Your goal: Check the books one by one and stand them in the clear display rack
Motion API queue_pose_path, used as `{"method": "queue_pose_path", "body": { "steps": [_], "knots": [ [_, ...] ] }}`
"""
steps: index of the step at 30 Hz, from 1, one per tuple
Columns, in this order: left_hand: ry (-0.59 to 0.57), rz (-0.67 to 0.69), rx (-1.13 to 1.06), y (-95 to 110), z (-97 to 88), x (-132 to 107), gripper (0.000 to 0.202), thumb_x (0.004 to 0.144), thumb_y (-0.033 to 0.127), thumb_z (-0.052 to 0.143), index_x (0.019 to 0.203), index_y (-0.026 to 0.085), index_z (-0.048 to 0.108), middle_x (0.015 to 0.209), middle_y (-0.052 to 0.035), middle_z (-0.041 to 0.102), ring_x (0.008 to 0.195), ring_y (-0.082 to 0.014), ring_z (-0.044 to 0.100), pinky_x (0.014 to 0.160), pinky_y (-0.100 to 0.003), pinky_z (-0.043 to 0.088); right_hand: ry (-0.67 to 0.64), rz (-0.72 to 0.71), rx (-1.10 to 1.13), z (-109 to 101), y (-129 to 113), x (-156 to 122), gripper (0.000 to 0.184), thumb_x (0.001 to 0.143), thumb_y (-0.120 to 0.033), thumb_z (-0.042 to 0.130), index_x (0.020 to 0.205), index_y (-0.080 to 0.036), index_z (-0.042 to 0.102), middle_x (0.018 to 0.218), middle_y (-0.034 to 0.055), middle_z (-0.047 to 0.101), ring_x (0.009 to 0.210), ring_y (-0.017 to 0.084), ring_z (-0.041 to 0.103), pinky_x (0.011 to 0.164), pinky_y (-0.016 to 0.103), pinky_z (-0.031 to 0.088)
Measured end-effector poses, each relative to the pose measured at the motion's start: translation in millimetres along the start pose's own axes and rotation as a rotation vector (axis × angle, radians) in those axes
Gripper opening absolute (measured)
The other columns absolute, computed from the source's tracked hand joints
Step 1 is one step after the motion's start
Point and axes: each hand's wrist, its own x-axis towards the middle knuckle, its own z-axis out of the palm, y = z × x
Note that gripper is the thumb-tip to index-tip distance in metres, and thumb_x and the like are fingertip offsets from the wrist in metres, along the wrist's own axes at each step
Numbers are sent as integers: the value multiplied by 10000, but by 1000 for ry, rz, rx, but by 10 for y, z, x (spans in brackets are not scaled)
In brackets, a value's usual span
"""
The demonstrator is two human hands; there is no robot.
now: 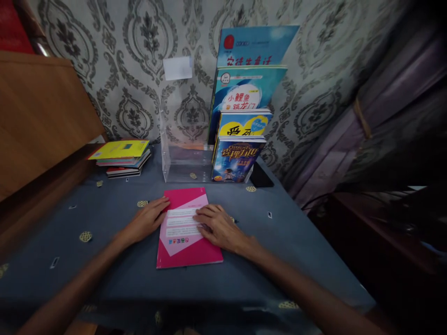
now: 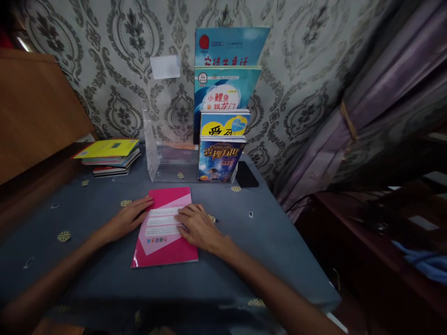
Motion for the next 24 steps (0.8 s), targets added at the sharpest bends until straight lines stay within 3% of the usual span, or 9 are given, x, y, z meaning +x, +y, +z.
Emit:
{"method": "queue_pose_path", "body": {
  "steps": [8,18,24],
  "knots": [
    [-32,8,110,154,19,404,379,961,238,442,1267,133,641,1351,-145,638,1255,-268,600,1089,-442,461,86,-12,0,132,-22,48,288,952,-241,550,1197,-184,691,1240,126,694,1174,264,571,1008,460,429],
    [-80,89,-11,383,285,974,381,942,179,481,1286,130,639,1365,-123,633,1306,-232,563,1119,-409,422,81,-18,-19,172,-5,47,262,941,-243,591,1171,-157,685,1214,114,698,1168,269,557,1002,451,414],
    [-140,78,-7,513,258,1135,353,940,185,492,1241,167,674,1351,-88,648,1288,-216,580,1107,-376,427,68,99,-102,177,-226,63,231,965,-201,530,1146,-157,667,1187,121,688,1161,293,537,974,495,384]
  ]
}}
